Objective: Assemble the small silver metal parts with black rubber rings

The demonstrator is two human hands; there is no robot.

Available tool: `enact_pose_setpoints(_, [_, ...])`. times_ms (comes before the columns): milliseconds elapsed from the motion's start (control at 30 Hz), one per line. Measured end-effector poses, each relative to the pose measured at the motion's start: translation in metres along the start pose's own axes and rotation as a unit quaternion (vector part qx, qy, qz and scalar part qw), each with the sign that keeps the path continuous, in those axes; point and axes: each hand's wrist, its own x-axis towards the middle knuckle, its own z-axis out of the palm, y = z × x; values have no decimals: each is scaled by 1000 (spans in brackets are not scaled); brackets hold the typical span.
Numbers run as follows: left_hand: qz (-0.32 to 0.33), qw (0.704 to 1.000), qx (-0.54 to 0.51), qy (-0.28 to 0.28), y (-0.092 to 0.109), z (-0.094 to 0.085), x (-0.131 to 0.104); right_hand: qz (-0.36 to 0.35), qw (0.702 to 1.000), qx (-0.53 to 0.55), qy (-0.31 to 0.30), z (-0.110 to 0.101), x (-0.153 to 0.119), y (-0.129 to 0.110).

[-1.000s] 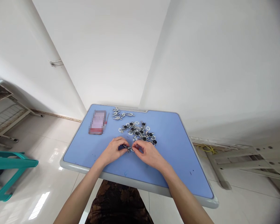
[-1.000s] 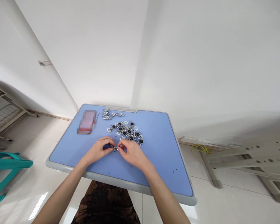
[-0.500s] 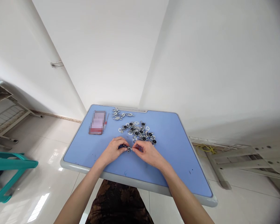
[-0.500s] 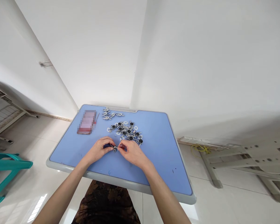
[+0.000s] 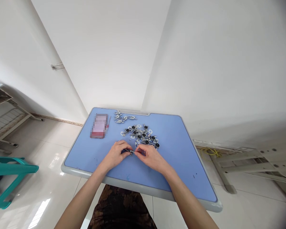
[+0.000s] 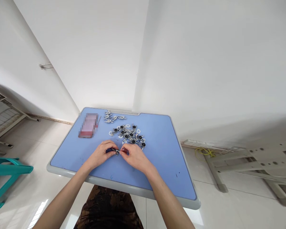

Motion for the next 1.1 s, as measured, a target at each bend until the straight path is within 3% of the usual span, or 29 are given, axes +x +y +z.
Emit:
enact_pose_setpoints(400, [-3,1000,-6,-7,-1,0,1,-1,999,37,-1,-1,0,-1])
enact_pose_setpoints(500, [-15,1000,-23,-2,0,-1,0,12,996,85,26,-5,0,-1])
enact_pose_setpoints(600, [-31,998,-45,5,2,-3,0,48,976,199,79,-10,0,2])
enact_pose_setpoints(700, [-33,998,-56,2,2,-5,0,90,926,349,111,-14,2,5])
enact_pose_setpoints(800, [-31,998,-52,0,1,-5,0,110,889,428,122,-16,5,9])
enact_pose_setpoints(1000, [-32,999,-43,7,-1,-3,2,116,908,383,123,-10,9,13])
enact_pose_setpoints(1100, [-34,999,-38,8,-2,-2,3,118,894,413,126,-5,9,12])
